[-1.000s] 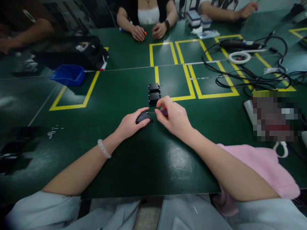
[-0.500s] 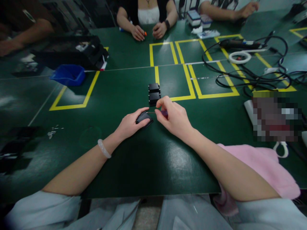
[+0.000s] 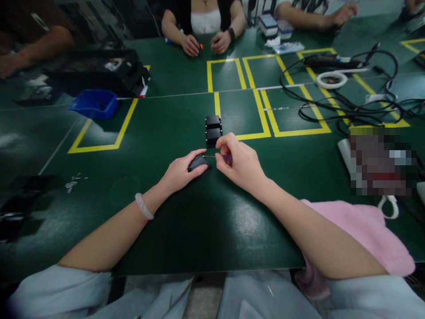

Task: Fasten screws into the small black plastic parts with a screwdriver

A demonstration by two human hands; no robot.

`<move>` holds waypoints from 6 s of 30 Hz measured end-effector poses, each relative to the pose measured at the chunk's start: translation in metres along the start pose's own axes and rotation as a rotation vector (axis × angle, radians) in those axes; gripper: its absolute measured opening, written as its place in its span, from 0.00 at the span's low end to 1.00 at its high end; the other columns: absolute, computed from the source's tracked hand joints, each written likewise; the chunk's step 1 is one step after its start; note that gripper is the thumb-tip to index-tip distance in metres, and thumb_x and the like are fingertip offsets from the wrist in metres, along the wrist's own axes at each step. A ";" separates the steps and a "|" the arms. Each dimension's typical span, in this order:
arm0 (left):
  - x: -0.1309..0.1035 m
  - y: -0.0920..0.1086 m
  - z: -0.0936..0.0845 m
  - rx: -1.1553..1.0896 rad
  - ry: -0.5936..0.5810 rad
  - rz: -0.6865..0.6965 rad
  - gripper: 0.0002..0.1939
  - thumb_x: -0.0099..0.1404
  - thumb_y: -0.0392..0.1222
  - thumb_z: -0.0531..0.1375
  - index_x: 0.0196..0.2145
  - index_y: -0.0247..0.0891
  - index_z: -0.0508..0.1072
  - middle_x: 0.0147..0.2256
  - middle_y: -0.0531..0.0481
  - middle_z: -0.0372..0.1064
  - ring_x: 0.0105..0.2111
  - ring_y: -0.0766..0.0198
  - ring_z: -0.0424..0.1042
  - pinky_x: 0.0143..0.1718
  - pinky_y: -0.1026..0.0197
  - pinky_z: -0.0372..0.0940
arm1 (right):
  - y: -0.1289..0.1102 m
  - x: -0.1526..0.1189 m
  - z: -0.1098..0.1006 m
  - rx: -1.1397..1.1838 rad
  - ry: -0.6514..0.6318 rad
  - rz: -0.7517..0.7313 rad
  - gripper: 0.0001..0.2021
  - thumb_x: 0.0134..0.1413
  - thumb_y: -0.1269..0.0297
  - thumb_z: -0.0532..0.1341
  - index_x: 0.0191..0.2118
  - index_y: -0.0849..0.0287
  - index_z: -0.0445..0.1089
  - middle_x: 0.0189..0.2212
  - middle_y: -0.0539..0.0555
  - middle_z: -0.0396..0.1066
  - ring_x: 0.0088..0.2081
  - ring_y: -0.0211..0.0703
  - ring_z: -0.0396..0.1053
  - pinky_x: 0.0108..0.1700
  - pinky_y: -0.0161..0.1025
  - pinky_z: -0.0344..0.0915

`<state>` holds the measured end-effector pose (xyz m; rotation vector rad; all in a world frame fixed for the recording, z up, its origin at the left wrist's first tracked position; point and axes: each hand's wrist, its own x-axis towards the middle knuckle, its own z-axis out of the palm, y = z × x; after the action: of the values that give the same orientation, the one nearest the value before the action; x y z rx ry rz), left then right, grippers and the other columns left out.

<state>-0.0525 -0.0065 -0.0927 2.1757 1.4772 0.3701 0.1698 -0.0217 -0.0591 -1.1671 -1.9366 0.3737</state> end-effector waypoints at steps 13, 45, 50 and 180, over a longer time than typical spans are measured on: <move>0.000 0.001 -0.001 -0.010 -0.005 -0.004 0.32 0.69 0.60 0.53 0.65 0.44 0.63 0.53 0.45 0.74 0.49 0.49 0.75 0.50 0.51 0.66 | -0.001 0.001 -0.001 0.001 -0.021 0.012 0.07 0.55 0.67 0.60 0.39 0.54 0.62 0.25 0.45 0.65 0.26 0.37 0.66 0.33 0.35 0.61; 0.000 0.003 -0.002 -0.012 -0.008 -0.005 0.32 0.69 0.59 0.54 0.65 0.44 0.63 0.52 0.44 0.75 0.48 0.49 0.75 0.48 0.52 0.67 | 0.002 0.003 -0.003 0.058 -0.056 0.012 0.04 0.59 0.65 0.60 0.37 0.55 0.62 0.25 0.45 0.66 0.27 0.36 0.66 0.32 0.35 0.60; 0.000 0.003 -0.002 -0.006 -0.011 -0.021 0.32 0.69 0.59 0.54 0.65 0.44 0.63 0.51 0.44 0.75 0.48 0.48 0.75 0.48 0.51 0.67 | 0.001 0.002 -0.002 0.053 -0.040 0.018 0.08 0.55 0.71 0.59 0.39 0.54 0.61 0.25 0.45 0.65 0.26 0.36 0.65 0.33 0.35 0.60; 0.001 0.001 -0.001 0.001 -0.012 -0.015 0.32 0.69 0.60 0.53 0.65 0.44 0.63 0.50 0.44 0.75 0.47 0.48 0.76 0.47 0.51 0.67 | 0.000 -0.001 0.001 -0.038 0.013 -0.003 0.11 0.54 0.68 0.60 0.44 0.54 0.61 0.29 0.47 0.68 0.29 0.40 0.70 0.34 0.38 0.63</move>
<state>-0.0518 -0.0057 -0.0915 2.1625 1.4872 0.3511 0.1688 -0.0222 -0.0601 -1.1883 -1.9413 0.3287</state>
